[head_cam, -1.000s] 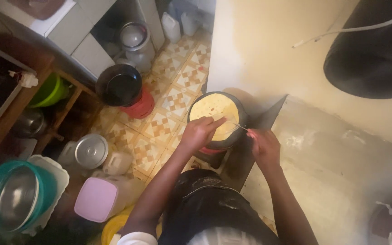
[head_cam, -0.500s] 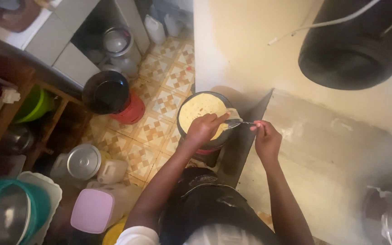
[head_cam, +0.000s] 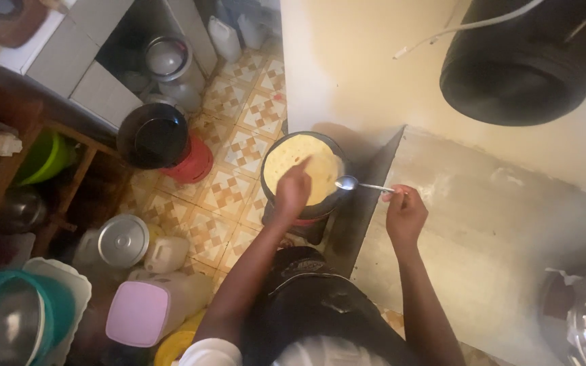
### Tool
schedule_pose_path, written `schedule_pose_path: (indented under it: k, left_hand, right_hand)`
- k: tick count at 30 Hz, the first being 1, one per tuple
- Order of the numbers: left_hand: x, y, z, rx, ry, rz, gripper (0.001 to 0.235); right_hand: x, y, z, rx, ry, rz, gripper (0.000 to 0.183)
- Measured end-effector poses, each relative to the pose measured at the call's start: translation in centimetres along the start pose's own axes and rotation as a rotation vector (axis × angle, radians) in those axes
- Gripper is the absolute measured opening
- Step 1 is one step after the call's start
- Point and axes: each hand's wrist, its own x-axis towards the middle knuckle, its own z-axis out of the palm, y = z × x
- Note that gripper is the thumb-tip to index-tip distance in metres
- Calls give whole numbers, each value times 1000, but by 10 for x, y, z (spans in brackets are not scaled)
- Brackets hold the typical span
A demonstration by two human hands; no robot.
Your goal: The person is preparing flatbread by pouring batter onto a heated griddle, spreading it, and then transferring the finished bread into a storage container.
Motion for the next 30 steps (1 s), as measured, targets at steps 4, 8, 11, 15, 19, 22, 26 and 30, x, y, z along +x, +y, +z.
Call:
schedule_pose_path:
  k: [4, 8, 11, 15, 19, 22, 26, 30]
  left_hand:
    - [-9, -25, -8, 11, 164, -122, 39]
    - [-15, -30, -18, -20, 207, -444, 38]
    - [-12, -47, -11, -146, 193, -578, 38]
    - [-5, -36, -2, -296, 113, -692, 38]
    - [-8, -24, 0, -266, 45, -707, 42]
    - [-3, -36, 12, -250, 13, -771, 45]
    - [-8, -53, 17, -377, 2, -779, 44]
    - [-4, -57, 17, -420, -26, -801, 45]
  right_hand:
    - [0, 21, 13, -62, -3, 45, 14]
    - [3, 49, 40, -188, -139, 8, 24]
    - [3, 35, 54, -228, -216, 71, 22]
    - [2, 56, 84, -80, -220, 220, 21]
    - [-11, 32, 94, 115, -202, 358, 26]
    - [-8, 18, 96, 163, -281, 270, 26]
    - [-8, 8, 91, 108, -313, 180, 23]
    - [-11, -14, 81, 230, -305, 208, 18]
